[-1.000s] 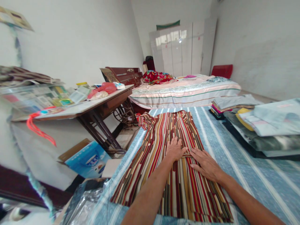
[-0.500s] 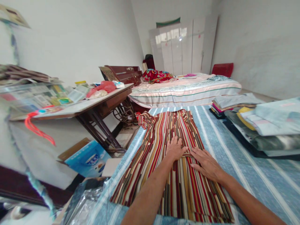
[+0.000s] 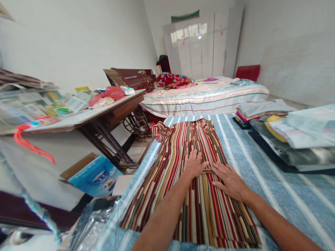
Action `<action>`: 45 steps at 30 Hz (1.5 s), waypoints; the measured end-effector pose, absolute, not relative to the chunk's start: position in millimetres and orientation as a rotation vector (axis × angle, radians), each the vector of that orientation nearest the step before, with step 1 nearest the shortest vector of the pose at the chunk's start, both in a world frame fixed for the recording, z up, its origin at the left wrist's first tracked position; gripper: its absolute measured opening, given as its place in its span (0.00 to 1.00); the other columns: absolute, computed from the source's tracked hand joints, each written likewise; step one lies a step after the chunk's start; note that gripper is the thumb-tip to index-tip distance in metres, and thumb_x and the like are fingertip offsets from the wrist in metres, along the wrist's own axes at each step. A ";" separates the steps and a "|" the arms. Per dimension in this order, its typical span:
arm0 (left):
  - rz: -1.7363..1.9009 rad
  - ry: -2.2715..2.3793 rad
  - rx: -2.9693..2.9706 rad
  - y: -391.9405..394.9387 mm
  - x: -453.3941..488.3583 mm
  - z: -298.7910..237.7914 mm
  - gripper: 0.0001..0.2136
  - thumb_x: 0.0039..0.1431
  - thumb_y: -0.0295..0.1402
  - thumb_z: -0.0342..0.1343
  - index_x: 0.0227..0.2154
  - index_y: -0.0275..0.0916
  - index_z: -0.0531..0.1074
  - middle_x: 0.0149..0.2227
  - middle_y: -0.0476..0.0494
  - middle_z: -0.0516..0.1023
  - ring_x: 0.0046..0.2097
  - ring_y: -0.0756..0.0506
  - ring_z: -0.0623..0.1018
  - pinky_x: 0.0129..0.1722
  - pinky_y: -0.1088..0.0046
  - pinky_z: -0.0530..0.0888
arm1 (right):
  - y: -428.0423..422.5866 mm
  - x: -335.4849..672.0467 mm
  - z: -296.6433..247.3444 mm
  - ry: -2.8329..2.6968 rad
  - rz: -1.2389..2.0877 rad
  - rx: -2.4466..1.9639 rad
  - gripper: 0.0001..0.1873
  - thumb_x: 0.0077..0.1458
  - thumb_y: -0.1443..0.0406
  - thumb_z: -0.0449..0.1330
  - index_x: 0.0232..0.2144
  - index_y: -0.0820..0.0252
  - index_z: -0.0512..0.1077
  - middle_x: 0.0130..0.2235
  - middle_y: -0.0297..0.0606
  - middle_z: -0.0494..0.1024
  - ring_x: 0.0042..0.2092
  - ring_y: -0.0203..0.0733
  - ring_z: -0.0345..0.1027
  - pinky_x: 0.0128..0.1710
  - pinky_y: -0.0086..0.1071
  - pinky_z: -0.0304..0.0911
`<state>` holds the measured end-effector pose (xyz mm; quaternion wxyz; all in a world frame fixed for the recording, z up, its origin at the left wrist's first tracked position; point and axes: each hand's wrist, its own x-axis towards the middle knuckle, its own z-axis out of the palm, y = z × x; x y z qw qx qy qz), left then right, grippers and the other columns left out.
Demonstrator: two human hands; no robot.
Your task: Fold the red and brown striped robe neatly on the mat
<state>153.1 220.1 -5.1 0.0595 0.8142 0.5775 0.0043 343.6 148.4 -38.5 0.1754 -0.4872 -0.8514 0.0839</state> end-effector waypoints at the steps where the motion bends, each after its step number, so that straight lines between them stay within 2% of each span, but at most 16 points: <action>1: 0.011 1.751 2.465 220.4 153.4 -5.4 0.36 0.59 0.57 0.28 0.63 0.38 0.49 0.67 0.38 0.43 0.67 0.39 0.45 0.62 0.52 0.47 | 148.4 343.8 -38.4 -2.408 0.235 -1.379 0.33 0.60 0.48 0.46 0.61 0.58 0.57 0.63 0.44 0.57 0.64 0.49 0.48 0.61 0.51 0.47; 10: -0.001 1.719 2.452 226.2 155.9 -4.8 0.34 0.60 0.55 0.31 0.62 0.39 0.50 0.67 0.38 0.47 0.67 0.40 0.46 0.62 0.51 0.48 | 146.8 346.5 -35.2 -2.393 0.209 -1.367 0.32 0.60 0.49 0.46 0.60 0.59 0.58 0.62 0.47 0.58 0.63 0.50 0.49 0.59 0.52 0.48; 14: 0.186 1.751 2.433 224.2 153.4 2.4 0.32 0.62 0.52 0.34 0.62 0.35 0.50 0.66 0.35 0.50 0.66 0.41 0.51 0.61 0.56 0.53 | 146.7 348.1 -34.1 -2.400 0.211 -1.369 0.32 0.59 0.48 0.47 0.59 0.60 0.59 0.62 0.47 0.58 0.63 0.50 0.49 0.60 0.52 0.47; 18: 0.276 1.808 2.539 211.5 152.3 11.0 0.29 0.63 0.48 0.37 0.61 0.35 0.53 0.66 0.34 0.49 0.66 0.40 0.48 0.61 0.57 0.53 | 146.3 348.2 -32.5 -2.397 0.221 -1.376 0.33 0.59 0.47 0.47 0.60 0.59 0.59 0.62 0.47 0.57 0.63 0.50 0.49 0.60 0.52 0.46; 22: 0.071 1.823 2.516 199.5 154.6 9.5 0.33 0.62 0.53 0.35 0.62 0.34 0.52 0.66 0.34 0.46 0.67 0.38 0.44 0.62 0.55 0.51 | 146.3 348.3 -31.3 -2.402 0.222 -1.385 0.33 0.59 0.48 0.47 0.61 0.59 0.57 0.63 0.47 0.56 0.63 0.51 0.48 0.60 0.52 0.47; 27: -0.106 1.815 2.426 199.2 156.0 2.7 0.37 0.60 0.56 0.32 0.64 0.34 0.48 0.67 0.34 0.44 0.67 0.37 0.45 0.62 0.53 0.48 | 146.4 349.3 -30.7 -2.409 0.219 -1.390 0.34 0.59 0.47 0.47 0.60 0.61 0.58 0.63 0.47 0.56 0.64 0.50 0.47 0.60 0.51 0.46; 37: -0.006 1.779 2.530 182.5 159.6 8.4 0.32 0.61 0.53 0.33 0.62 0.38 0.52 0.66 0.38 0.47 0.67 0.39 0.44 0.63 0.54 0.45 | 145.3 349.8 -28.7 -2.393 0.218 -1.374 0.33 0.59 0.48 0.47 0.61 0.60 0.58 0.62 0.47 0.58 0.63 0.51 0.49 0.60 0.52 0.47; 45: 0.016 1.720 2.552 174.0 160.4 -8.1 0.34 0.60 0.55 0.30 0.62 0.39 0.51 0.67 0.38 0.46 0.66 0.38 0.47 0.62 0.52 0.48 | 147.0 349.7 -30.0 -2.397 0.212 -1.380 0.32 0.59 0.48 0.47 0.58 0.61 0.61 0.62 0.47 0.59 0.62 0.50 0.51 0.59 0.51 0.48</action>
